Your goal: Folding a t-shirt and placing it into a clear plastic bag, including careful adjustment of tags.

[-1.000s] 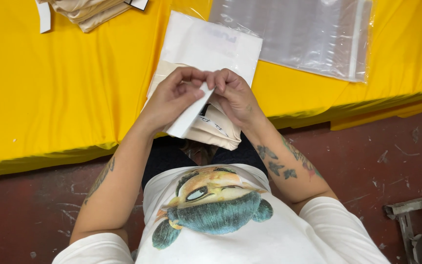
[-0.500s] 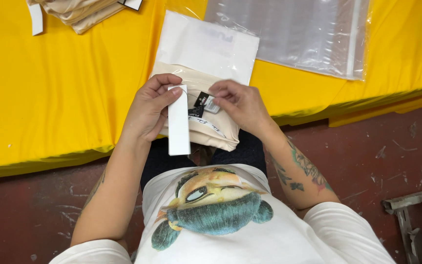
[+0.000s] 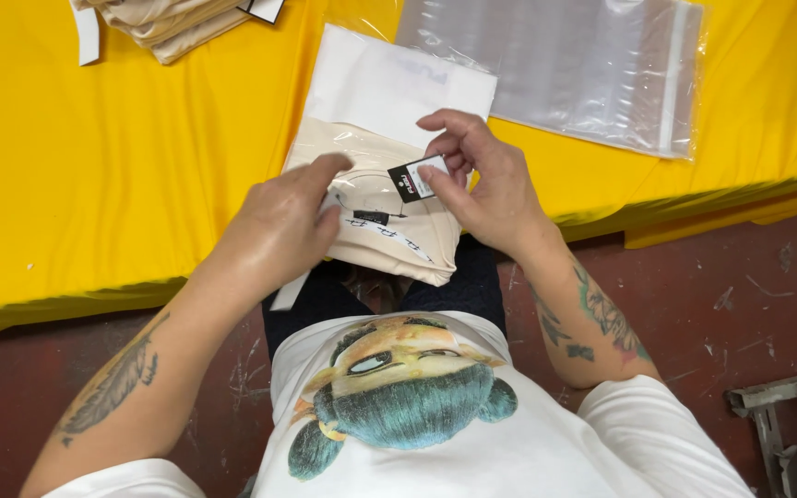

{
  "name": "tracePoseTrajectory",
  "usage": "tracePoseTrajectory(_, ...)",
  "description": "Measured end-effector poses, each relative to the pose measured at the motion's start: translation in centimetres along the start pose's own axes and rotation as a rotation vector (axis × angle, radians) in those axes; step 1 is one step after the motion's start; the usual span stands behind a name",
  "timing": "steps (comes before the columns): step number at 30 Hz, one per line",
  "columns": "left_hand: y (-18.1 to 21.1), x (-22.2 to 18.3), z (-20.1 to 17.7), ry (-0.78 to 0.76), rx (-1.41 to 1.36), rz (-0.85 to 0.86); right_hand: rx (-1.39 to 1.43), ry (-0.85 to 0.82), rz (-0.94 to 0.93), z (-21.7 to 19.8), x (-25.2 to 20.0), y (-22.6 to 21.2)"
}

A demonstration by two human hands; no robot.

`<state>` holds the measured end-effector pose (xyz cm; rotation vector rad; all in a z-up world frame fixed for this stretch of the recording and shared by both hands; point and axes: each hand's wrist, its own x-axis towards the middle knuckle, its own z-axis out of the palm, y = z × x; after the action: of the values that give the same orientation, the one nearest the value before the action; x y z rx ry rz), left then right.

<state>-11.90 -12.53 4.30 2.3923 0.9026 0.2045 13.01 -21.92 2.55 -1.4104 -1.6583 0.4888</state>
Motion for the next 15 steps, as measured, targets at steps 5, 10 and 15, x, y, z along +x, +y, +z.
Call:
tracePoseTrajectory(5, 4.3, 0.5, -0.5, -0.127, -0.672, -0.102, 0.083, 0.051, 0.136, 1.3, -1.2, -0.4)
tracePoseTrajectory(10, 1.8, 2.7, 3.7, -0.058, -0.942, -0.024, 0.509, 0.123, 0.443, 1.4, -1.7, 2.7)
tracePoseTrajectory(15, 2.5, 4.0, 4.7, 0.117, -0.216, 0.112, 0.551, 0.126, 0.498, 1.6, -1.9, 4.4)
